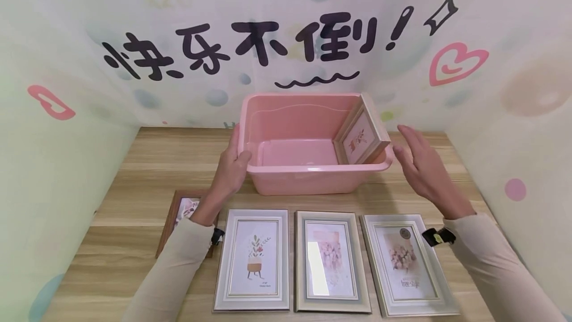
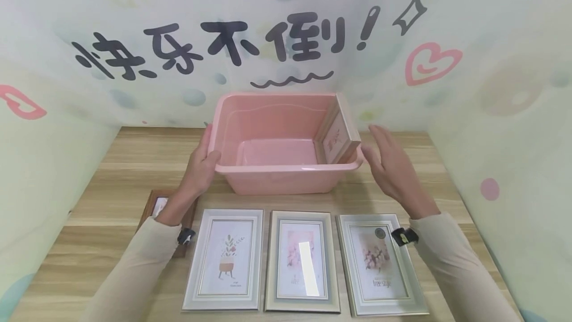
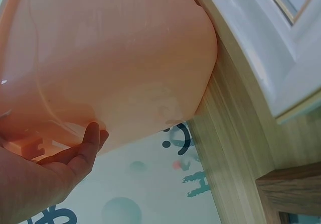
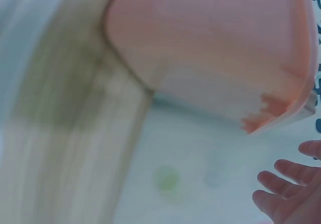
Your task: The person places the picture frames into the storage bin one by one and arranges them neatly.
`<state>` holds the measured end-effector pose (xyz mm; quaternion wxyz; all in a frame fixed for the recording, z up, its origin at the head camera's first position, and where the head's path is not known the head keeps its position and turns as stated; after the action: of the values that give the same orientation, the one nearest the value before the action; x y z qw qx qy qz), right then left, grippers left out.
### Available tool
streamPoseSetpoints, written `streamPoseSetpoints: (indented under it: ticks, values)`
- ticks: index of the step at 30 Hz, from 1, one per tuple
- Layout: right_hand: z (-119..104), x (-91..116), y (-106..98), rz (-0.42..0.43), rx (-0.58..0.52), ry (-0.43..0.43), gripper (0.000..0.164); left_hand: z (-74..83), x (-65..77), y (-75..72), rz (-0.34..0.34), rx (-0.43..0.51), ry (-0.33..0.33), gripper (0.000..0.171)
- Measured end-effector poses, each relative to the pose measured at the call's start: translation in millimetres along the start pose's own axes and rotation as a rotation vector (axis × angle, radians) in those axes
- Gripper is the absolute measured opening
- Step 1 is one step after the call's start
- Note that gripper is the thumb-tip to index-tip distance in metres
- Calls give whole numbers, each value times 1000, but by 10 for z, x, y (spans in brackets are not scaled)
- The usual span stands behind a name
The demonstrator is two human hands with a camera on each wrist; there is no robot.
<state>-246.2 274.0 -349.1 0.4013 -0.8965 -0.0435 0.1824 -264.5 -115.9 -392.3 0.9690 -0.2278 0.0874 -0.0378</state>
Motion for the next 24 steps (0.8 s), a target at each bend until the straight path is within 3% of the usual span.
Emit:
streamPoseSetpoints:
  ticks: [10, 17, 24]
  values:
    - [364, 503, 169, -145, 47, 5, 58, 329, 108, -60, -26, -14, -21, 71]
    - [632, 798, 312, -255, 56, 44, 61, 44, 4, 4, -9, 9, 21, 73]
    - [879, 1044, 422, -380, 52, 160, 67, 1, -3, 9, 8, 1, 50, 74]
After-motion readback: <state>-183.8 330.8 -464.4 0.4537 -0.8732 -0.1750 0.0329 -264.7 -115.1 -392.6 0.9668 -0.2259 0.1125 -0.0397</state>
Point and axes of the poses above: each hand's wrist, its own x-axis away from the middle knuckle, its own y-axis out of the palm, z = x × y, the point moved 7 cm from there along -x, towards the middle knuckle, and after that the axes turned 11 degrees about -x, right-handed, at the moved point
